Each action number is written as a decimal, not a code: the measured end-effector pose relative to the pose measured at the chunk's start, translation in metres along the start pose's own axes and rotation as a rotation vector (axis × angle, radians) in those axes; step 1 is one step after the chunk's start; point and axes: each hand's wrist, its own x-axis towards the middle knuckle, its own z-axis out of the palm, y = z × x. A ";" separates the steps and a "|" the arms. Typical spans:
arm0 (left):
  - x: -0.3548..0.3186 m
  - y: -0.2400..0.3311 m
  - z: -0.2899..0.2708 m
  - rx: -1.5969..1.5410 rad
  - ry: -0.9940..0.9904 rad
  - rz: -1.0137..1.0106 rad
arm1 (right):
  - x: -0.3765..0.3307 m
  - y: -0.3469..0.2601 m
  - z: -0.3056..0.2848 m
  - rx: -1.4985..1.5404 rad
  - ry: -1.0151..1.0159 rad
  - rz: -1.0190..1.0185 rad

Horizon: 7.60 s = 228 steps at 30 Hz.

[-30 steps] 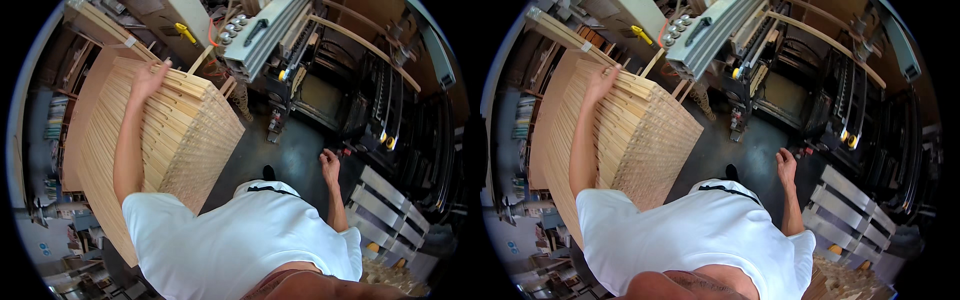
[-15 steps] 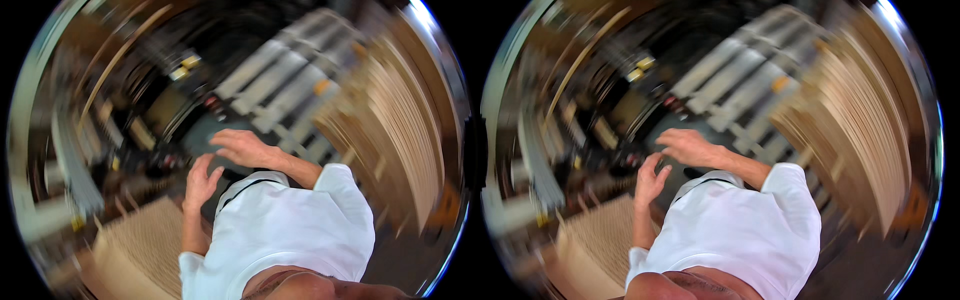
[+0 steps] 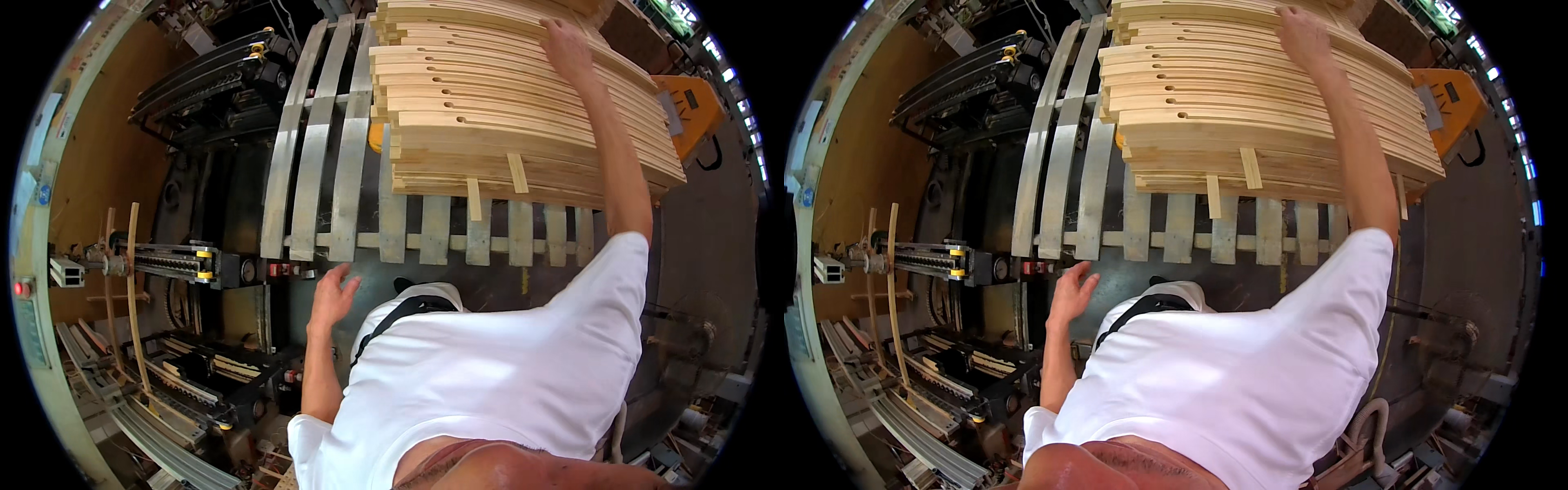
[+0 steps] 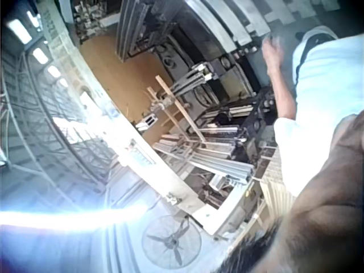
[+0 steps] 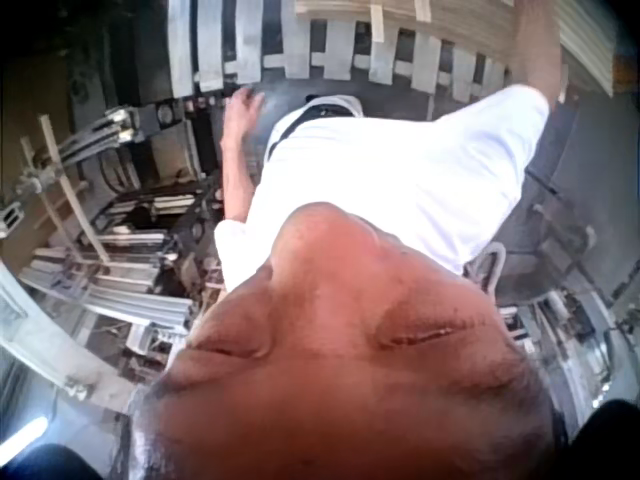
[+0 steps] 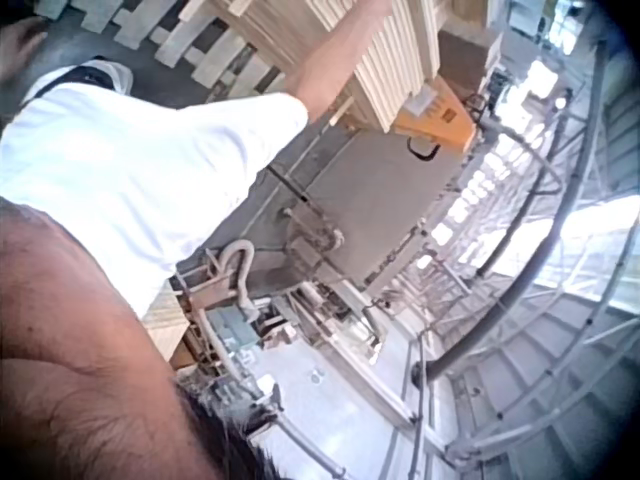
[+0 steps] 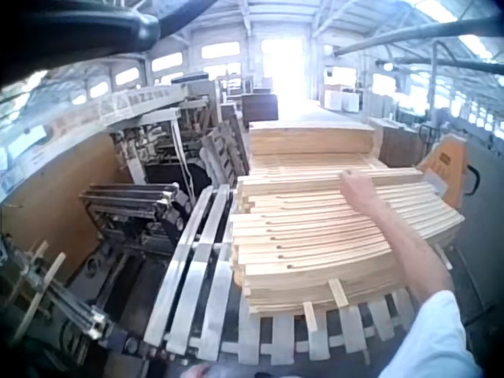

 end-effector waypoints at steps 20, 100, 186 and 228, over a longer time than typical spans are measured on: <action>-0.095 -0.198 0.058 -0.229 0.326 -0.600 | 0.046 0.087 0.099 -0.441 -0.088 -0.119; -0.177 -0.045 -0.203 -0.339 0.773 -1.049 | -0.112 -1.283 -0.049 1.016 -0.041 -1.612; -0.533 -0.012 -0.091 0.413 1.268 -1.310 | -0.349 -0.599 0.025 0.995 -1.314 -1.539; -0.079 -0.221 -0.042 -0.133 0.644 -0.413 | 0.094 -0.081 0.021 0.050 0.187 -0.398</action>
